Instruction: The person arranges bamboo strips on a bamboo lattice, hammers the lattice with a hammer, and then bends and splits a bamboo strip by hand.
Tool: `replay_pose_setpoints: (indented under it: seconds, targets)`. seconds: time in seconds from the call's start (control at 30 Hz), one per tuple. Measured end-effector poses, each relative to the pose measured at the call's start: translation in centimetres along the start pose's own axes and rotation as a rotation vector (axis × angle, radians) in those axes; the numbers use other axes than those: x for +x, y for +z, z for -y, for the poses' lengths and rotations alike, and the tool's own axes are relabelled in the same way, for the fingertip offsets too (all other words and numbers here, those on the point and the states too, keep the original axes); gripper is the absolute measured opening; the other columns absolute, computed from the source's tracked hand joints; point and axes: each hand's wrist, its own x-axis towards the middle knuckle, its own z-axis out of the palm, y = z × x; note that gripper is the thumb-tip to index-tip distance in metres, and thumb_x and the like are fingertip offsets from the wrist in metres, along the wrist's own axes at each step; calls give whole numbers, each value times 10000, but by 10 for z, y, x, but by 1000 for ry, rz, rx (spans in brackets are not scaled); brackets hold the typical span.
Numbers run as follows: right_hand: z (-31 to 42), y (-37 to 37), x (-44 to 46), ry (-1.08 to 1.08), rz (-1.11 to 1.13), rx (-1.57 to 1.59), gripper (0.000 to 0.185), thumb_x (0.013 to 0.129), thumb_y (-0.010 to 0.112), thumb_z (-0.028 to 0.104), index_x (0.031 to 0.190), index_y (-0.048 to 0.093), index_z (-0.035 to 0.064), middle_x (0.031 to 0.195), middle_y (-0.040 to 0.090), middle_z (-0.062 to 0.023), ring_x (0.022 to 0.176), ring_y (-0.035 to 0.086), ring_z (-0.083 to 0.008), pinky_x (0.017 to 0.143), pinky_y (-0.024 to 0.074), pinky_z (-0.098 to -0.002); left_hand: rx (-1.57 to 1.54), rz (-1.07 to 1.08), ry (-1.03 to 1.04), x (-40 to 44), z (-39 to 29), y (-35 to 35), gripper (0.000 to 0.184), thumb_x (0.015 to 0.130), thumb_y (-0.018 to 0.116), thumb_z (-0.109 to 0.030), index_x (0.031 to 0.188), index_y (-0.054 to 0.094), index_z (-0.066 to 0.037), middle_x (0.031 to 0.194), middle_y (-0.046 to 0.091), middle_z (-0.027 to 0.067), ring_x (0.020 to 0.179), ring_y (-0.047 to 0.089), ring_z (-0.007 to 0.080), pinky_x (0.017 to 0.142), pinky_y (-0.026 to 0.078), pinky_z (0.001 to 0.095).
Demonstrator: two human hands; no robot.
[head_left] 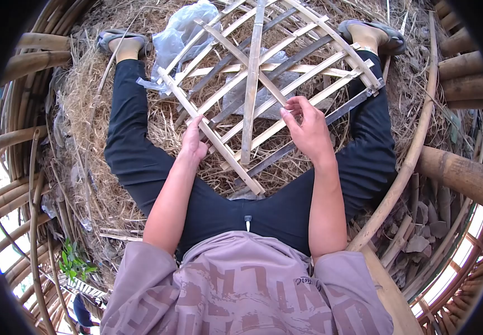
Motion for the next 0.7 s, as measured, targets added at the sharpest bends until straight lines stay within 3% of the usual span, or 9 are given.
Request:
replay_pose_setpoints:
  seconds: [0.17,0.3,0.33,0.4,0.47,0.63,0.67,0.7]
  targets:
    - [4,-1,1,-12,-19,43,258,867,647,174,1015,594,-31,913,674,-186,844,670,-287,764,525,-373,-151,-46,-69,-10,13,-8,536,837,624,-592,1152,577,-162,1132,543,111,1020,502,269,888,461,459]
    - [9,-4,3,-41,-55,91,247,861,650,154,1007,595,-37,883,681,-184,828,687,-289,742,535,-369,-186,82,-43,-25,11,-1,619,777,642,-673,1107,568,-155,1032,595,102,904,592,243,880,499,461]
    - [9,-4,3,-46,-64,87,238,866,648,161,1005,602,-28,875,684,-159,821,681,-254,718,525,-346,-274,56,-30,-25,11,2,578,769,680,-637,1062,586,-148,976,630,89,831,643,224,852,524,431]
    - [4,-2,3,-58,-81,78,222,876,645,174,999,616,-9,859,690,-109,806,670,-184,671,505,-300,-270,89,-33,-27,9,6,559,769,704,-598,1067,578,-142,995,630,85,864,654,225,834,535,409]
    - [1,-2,3,-60,-90,80,221,877,645,174,993,617,-11,850,689,-106,801,669,-180,666,505,-299,-282,129,-48,-31,8,6,527,786,725,-527,1095,566,-131,1047,653,83,931,649,223,866,522,398]
    - [-4,-3,4,-88,-122,128,189,882,644,154,957,616,-17,818,679,-93,740,654,-140,640,511,-281,-197,219,-72,-22,12,-6,489,843,671,-496,1152,562,-133,1139,664,97,1006,617,220,934,473,432]
    - [-3,-4,3,-62,-117,167,204,866,645,136,963,603,-39,841,685,-162,787,688,-254,711,530,-356,-203,245,-52,-21,12,-7,473,862,652,-487,1161,567,-131,1143,660,108,1016,619,226,941,474,429]
    - [-2,-5,3,-57,-126,189,200,869,644,136,958,605,-38,836,685,-157,780,687,-244,701,530,-349,-210,271,-34,-21,11,-8,458,881,633,-477,1171,571,-128,1147,656,119,1025,620,232,948,476,426]
